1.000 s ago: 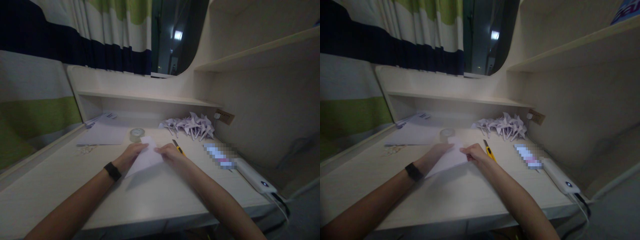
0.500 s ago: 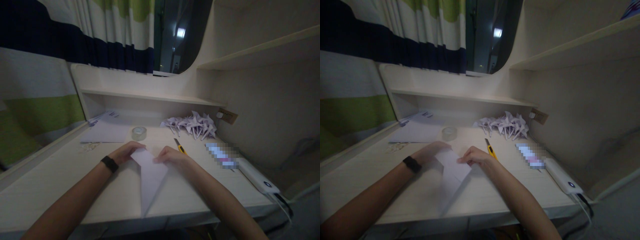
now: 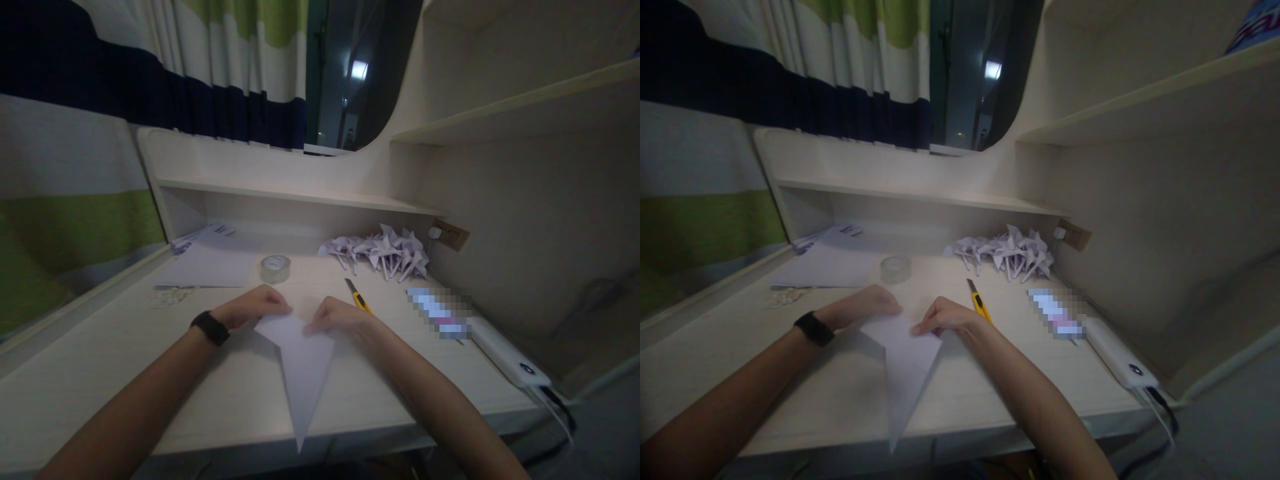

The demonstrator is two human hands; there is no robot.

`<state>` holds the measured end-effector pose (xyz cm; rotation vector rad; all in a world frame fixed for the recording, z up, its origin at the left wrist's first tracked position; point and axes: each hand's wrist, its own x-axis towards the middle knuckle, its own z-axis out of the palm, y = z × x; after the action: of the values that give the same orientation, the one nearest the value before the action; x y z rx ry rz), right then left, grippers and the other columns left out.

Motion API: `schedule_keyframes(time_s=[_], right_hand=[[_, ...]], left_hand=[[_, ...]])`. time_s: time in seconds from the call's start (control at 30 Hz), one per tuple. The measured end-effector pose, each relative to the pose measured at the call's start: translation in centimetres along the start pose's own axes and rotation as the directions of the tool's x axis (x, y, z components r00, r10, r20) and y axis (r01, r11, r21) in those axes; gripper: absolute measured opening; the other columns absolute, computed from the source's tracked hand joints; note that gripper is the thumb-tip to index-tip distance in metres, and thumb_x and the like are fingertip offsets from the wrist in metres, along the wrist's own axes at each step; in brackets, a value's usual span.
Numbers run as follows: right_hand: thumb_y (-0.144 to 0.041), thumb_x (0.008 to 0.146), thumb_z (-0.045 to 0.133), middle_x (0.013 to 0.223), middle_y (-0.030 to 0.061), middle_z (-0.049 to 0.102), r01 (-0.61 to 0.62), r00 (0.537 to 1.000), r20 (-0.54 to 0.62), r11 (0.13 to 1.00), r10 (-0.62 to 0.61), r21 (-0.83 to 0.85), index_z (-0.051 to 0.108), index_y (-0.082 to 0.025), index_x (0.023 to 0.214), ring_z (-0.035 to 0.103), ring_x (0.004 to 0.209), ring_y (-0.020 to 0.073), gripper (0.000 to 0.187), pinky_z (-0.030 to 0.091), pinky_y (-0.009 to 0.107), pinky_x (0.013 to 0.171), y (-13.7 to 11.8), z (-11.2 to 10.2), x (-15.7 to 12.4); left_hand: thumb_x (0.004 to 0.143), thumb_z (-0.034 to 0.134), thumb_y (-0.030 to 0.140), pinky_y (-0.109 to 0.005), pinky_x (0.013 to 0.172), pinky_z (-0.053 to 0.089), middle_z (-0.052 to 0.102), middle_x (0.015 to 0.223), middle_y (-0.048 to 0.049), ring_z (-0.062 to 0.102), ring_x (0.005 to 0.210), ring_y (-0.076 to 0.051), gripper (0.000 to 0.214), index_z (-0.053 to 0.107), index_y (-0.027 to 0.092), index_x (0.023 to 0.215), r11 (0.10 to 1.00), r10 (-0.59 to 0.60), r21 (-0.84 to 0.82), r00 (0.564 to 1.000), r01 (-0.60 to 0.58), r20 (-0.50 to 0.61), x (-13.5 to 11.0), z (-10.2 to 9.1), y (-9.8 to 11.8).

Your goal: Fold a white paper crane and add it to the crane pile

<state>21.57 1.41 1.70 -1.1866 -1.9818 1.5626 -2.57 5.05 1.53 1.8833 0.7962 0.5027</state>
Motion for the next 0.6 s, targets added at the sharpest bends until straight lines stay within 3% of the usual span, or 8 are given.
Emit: schedule_keyframes(time_s=[0.2, 0.6], right_hand=[[-0.044, 0.060, 0.080, 0.044, -0.0061, 0.048, -0.040, 0.997, 0.057, 0.996, 0.045, -0.085, 0.062, -0.012, 0.050, 0.037, 0.042, 0.0055, 0.038, 0.028, 0.021, 0.046, -0.28, 0.08, 0.24], [-0.045, 0.062, 0.080, 0.044, -0.0051, 0.050, -0.055, 0.996, 0.066, 0.985, 0.066, -0.166, 0.062, -0.011, 0.052, 0.040, 0.044, 0.0057, 0.039, 0.029, 0.020, 0.045, -0.71, 0.02, -0.21]], left_hand=[[0.074, 0.070, 0.044, -0.023, 0.054, 0.036, 0.064, 0.061, -0.0020, 0.049, 0.054, -0.012, 0.031, 0.071, 0.013, 0.069, 0.996, 0.026, 0.080, 0.996, -0.033, 0.081, 0.13, -0.25, -0.21], [0.076, 0.069, 0.042, -0.024, 0.056, 0.038, 0.067, 0.066, -0.0040, 0.052, 0.057, -0.013, 0.031, 0.070, 0.011, 0.072, 0.992, 0.042, 0.119, 0.994, -0.053, 0.100, 0.06, -0.67, -0.37]])
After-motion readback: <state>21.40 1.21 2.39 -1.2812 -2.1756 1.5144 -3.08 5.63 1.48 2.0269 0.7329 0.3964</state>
